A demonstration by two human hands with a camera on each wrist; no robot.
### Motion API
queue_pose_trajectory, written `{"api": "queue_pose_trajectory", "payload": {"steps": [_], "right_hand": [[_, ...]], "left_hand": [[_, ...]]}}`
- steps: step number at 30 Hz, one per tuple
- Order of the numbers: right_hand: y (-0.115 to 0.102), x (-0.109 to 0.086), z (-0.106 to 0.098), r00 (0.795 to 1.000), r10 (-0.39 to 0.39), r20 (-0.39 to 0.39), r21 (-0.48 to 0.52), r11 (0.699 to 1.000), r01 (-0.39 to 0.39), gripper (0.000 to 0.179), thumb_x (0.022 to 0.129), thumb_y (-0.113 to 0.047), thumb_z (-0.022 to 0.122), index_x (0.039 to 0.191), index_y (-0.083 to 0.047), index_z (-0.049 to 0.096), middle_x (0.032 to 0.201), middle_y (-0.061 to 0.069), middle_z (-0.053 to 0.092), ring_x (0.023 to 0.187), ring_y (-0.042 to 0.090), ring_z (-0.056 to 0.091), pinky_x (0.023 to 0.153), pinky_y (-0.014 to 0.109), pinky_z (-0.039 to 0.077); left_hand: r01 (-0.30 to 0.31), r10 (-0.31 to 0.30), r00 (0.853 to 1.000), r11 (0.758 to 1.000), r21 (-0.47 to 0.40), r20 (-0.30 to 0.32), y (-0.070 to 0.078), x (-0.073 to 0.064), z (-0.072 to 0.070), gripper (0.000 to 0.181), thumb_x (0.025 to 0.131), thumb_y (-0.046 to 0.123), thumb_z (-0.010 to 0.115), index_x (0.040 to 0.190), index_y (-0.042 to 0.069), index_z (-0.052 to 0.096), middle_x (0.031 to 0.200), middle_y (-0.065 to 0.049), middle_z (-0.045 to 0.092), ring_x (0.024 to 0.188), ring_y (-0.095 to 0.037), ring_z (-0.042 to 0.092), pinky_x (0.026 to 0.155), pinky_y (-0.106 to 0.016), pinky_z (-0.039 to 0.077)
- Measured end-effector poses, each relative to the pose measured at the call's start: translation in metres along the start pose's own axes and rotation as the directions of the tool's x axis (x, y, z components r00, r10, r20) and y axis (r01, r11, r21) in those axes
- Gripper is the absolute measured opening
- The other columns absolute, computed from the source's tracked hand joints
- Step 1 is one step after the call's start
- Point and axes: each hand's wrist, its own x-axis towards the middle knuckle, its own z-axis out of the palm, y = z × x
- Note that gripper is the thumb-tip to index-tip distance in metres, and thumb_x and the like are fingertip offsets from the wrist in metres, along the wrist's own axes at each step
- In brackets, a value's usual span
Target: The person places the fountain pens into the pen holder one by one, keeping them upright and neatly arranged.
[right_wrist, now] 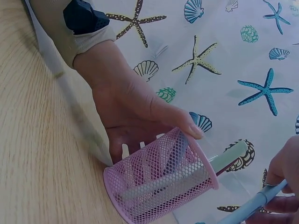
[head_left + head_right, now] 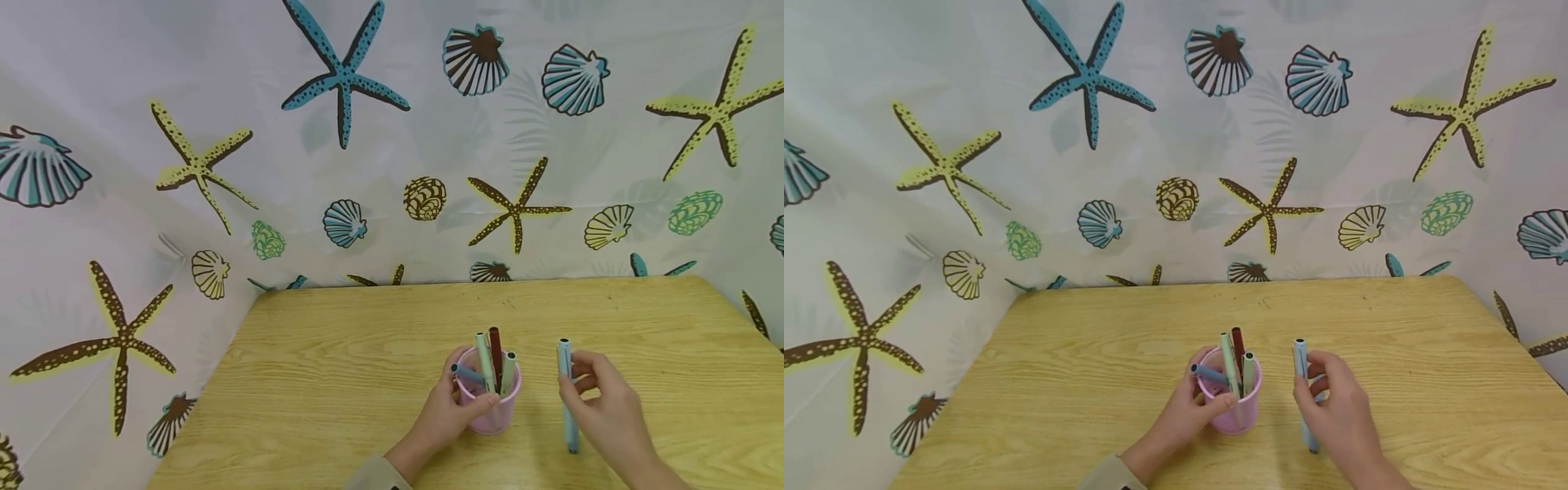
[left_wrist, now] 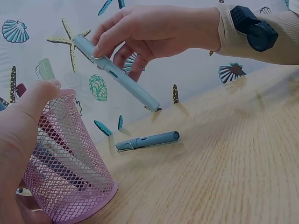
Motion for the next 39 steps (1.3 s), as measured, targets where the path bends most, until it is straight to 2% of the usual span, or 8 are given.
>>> {"api": "queue_pose_trajectory", "payload": {"steps": [7, 13, 20, 28, 31, 34, 36, 39], "right_hand": [[-0.012, 0.001, 0.006, 0.982, -0.172, -0.078, 0.127, 0.975, 0.181, 0.032, 0.078, 0.01, 0.067, 0.105, -0.001, 0.056, 0.087, -0.001, 0.059, 0.071, 0.004, 0.057, 0.051, 0.018, 0.048], [-0.023, 0.005, 0.009, 0.971, -0.221, -0.092, 0.208, 0.949, 0.236, 0.036, 0.078, 0.013, 0.065, 0.11, 0.0, 0.054, 0.091, -0.001, 0.058, 0.078, 0.004, 0.057, 0.055, 0.018, 0.05], [-0.029, 0.013, 0.017, 0.92, -0.325, -0.218, 0.34, 0.859, 0.384, 0.038, 0.075, 0.018, 0.064, 0.11, 0.009, 0.054, 0.09, 0.011, 0.059, 0.08, 0.01, 0.059, 0.057, 0.017, 0.05], [-0.052, 0.017, 0.017, 0.898, -0.342, -0.276, 0.395, 0.812, 0.43, 0.036, 0.07, 0.027, 0.059, 0.104, 0.017, 0.05, 0.089, 0.016, 0.057, 0.083, 0.009, 0.059, 0.061, 0.016, 0.05], [-0.058, 0.017, 0.016, 0.894, -0.341, -0.29, 0.403, 0.804, 0.438, 0.034, 0.071, 0.026, 0.058, 0.103, 0.017, 0.05, 0.09, 0.015, 0.056, 0.083, 0.009, 0.059, 0.062, 0.015, 0.049], [-0.053, 0.018, 0.02, 0.897, -0.334, -0.29, 0.406, 0.806, 0.431, 0.034, 0.071, 0.027, 0.057, 0.104, 0.017, 0.049, 0.091, 0.016, 0.055, 0.084, 0.01, 0.058, 0.064, 0.015, 0.049], [-0.046, 0.018, 0.024, 0.904, -0.328, -0.276, 0.399, 0.816, 0.418, 0.037, 0.07, 0.027, 0.058, 0.104, 0.016, 0.05, 0.092, 0.016, 0.055, 0.085, 0.011, 0.058, 0.064, 0.016, 0.05], [-0.034, 0.016, 0.03, 0.922, -0.308, -0.235, 0.38, 0.844, 0.379, 0.041, 0.069, 0.027, 0.06, 0.106, 0.013, 0.051, 0.093, 0.016, 0.056, 0.086, 0.01, 0.058, 0.065, 0.017, 0.05]], "left_hand": [[0.005, -0.005, 1.0, 1.0, 0.002, -0.003, -0.001, 0.0, 0.0, 0.068, 0.085, 0.032, 0.068, 0.137, 0.047, 0.026, 0.132, 0.0, 0.046, 0.119, -0.021, 0.046, 0.093, -0.047, 0.041], [0.004, -0.004, 1.0, 1.0, 0.007, -0.008, -0.002, 0.001, 0.001, 0.069, 0.085, 0.032, 0.068, 0.139, 0.044, 0.026, 0.132, 0.001, 0.046, 0.119, -0.022, 0.046, 0.093, -0.048, 0.041], [0.0, 0.0, 1.0, 1.0, -0.005, -0.008, -0.002, 0.001, 0.0, 0.067, 0.085, 0.032, 0.068, 0.137, 0.046, 0.027, 0.131, 0.002, 0.046, 0.117, -0.021, 0.047, 0.092, -0.047, 0.042], [0.008, -0.008, 1.0, 1.0, -0.001, -0.011, -0.004, 0.001, 0.001, 0.07, 0.085, 0.034, 0.068, 0.14, 0.042, 0.026, 0.13, 0.003, 0.047, 0.117, -0.021, 0.048, 0.092, -0.046, 0.042], [0.006, -0.006, 1.0, 1.0, -0.001, -0.013, -0.003, 0.0, 0.002, 0.069, 0.084, 0.034, 0.069, 0.139, 0.044, 0.026, 0.13, 0.003, 0.048, 0.116, -0.02, 0.048, 0.092, -0.045, 0.042], [-0.004, 0.004, 1.0, 1.0, -0.007, -0.013, -0.001, 0.0, 0.003, 0.069, 0.084, 0.033, 0.069, 0.138, 0.044, 0.027, 0.131, 0.003, 0.046, 0.117, -0.02, 0.048, 0.092, -0.046, 0.042], [-0.004, 0.004, 1.0, 1.0, -0.012, -0.015, 0.003, -0.001, 0.003, 0.069, 0.084, 0.033, 0.069, 0.138, 0.044, 0.027, 0.132, 0.003, 0.046, 0.117, -0.021, 0.047, 0.092, -0.046, 0.042], [-0.004, 0.004, 1.0, 1.0, -0.018, -0.011, 0.014, -0.003, 0.002, 0.07, 0.085, 0.031, 0.069, 0.14, 0.037, 0.027, 0.133, 0.0, 0.045, 0.118, -0.023, 0.047, 0.093, -0.046, 0.041]]}}
